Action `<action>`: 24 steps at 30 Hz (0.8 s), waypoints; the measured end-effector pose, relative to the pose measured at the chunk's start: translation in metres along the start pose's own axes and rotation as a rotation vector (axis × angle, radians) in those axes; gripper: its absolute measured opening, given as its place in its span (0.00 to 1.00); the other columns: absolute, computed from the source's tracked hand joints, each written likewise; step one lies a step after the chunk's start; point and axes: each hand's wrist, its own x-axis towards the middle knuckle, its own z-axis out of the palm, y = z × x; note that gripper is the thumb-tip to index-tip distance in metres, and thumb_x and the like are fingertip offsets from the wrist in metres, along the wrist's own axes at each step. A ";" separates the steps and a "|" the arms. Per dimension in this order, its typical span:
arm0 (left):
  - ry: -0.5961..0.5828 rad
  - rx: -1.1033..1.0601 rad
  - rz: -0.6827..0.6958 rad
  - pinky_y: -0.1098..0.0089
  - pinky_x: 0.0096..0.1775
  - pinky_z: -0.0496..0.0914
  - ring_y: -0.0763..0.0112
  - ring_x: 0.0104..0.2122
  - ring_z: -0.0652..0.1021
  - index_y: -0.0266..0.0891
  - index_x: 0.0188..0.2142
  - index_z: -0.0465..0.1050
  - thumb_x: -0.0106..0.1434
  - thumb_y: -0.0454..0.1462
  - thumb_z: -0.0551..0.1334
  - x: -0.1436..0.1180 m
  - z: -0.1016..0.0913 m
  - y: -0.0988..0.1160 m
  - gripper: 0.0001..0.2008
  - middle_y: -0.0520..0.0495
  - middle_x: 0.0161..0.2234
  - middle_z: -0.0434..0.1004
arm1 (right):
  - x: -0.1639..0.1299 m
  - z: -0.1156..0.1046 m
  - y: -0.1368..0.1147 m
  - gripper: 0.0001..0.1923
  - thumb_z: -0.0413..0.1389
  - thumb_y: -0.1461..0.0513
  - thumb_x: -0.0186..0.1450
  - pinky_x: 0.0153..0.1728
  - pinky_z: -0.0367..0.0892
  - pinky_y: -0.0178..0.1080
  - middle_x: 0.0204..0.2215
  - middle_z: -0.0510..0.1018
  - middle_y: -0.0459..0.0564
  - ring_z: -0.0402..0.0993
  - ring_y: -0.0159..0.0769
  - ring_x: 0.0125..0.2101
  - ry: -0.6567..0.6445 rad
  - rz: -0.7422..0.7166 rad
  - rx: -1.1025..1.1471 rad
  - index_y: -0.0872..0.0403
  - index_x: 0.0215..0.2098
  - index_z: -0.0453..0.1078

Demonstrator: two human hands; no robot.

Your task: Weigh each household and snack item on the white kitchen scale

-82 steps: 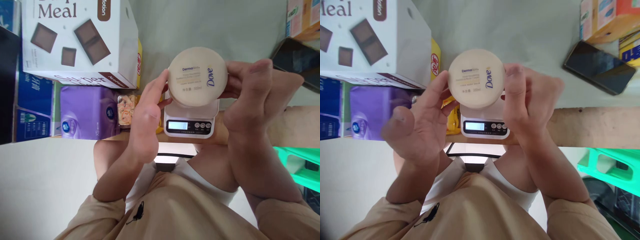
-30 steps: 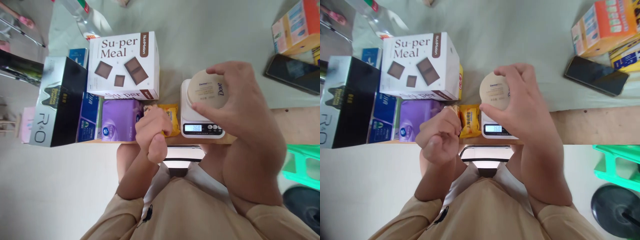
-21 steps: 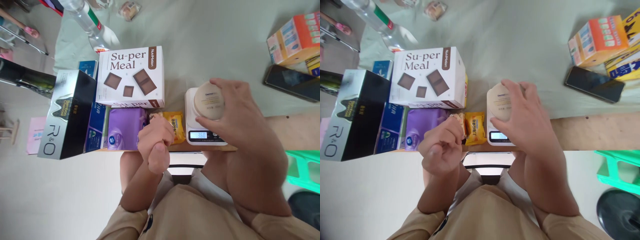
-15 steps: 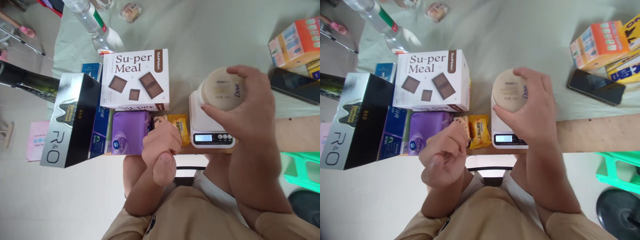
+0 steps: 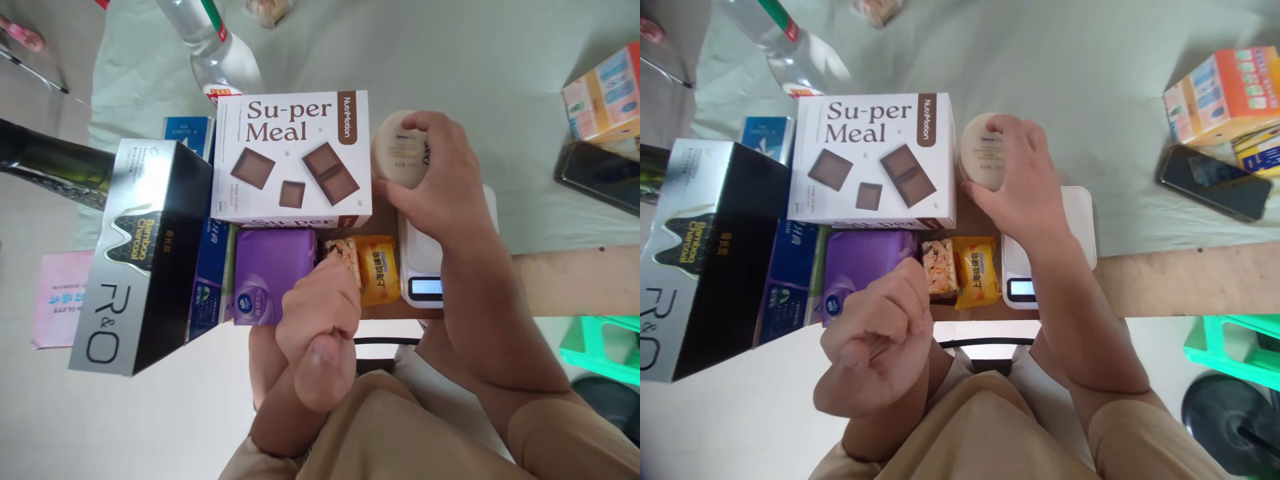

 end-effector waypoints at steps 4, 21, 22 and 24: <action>-0.062 0.017 -0.051 0.62 0.29 0.56 0.74 0.19 0.63 0.38 0.23 0.58 0.78 0.47 0.53 0.002 -0.003 0.000 0.27 0.52 0.17 0.59 | 0.003 0.006 0.003 0.35 0.70 0.57 0.60 0.68 0.71 0.65 0.69 0.68 0.61 0.60 0.58 0.74 -0.054 -0.009 0.009 0.47 0.63 0.66; -0.098 0.126 0.138 0.63 0.25 0.53 0.75 0.16 0.60 0.40 0.20 0.54 0.76 0.45 0.53 -0.006 0.026 -0.024 0.27 0.52 0.15 0.55 | -0.046 -0.068 0.027 0.28 0.60 0.52 0.69 0.71 0.69 0.62 0.74 0.66 0.50 0.56 0.51 0.78 -0.015 -0.034 0.051 0.38 0.66 0.66; -0.117 0.127 0.130 0.64 0.24 0.53 0.75 0.16 0.60 0.39 0.20 0.55 0.76 0.46 0.53 -0.006 0.030 -0.025 0.27 0.52 0.15 0.55 | -0.047 -0.076 0.035 0.27 0.60 0.52 0.69 0.72 0.68 0.62 0.73 0.68 0.50 0.55 0.51 0.79 0.010 -0.029 0.061 0.39 0.66 0.66; -0.146 0.101 0.058 0.65 0.23 0.53 0.75 0.16 0.61 0.39 0.20 0.56 0.75 0.47 0.55 -0.003 0.041 -0.026 0.27 0.52 0.15 0.56 | -0.047 -0.090 0.054 0.25 0.58 0.53 0.70 0.73 0.67 0.61 0.71 0.71 0.51 0.58 0.50 0.77 0.063 0.000 0.103 0.40 0.64 0.66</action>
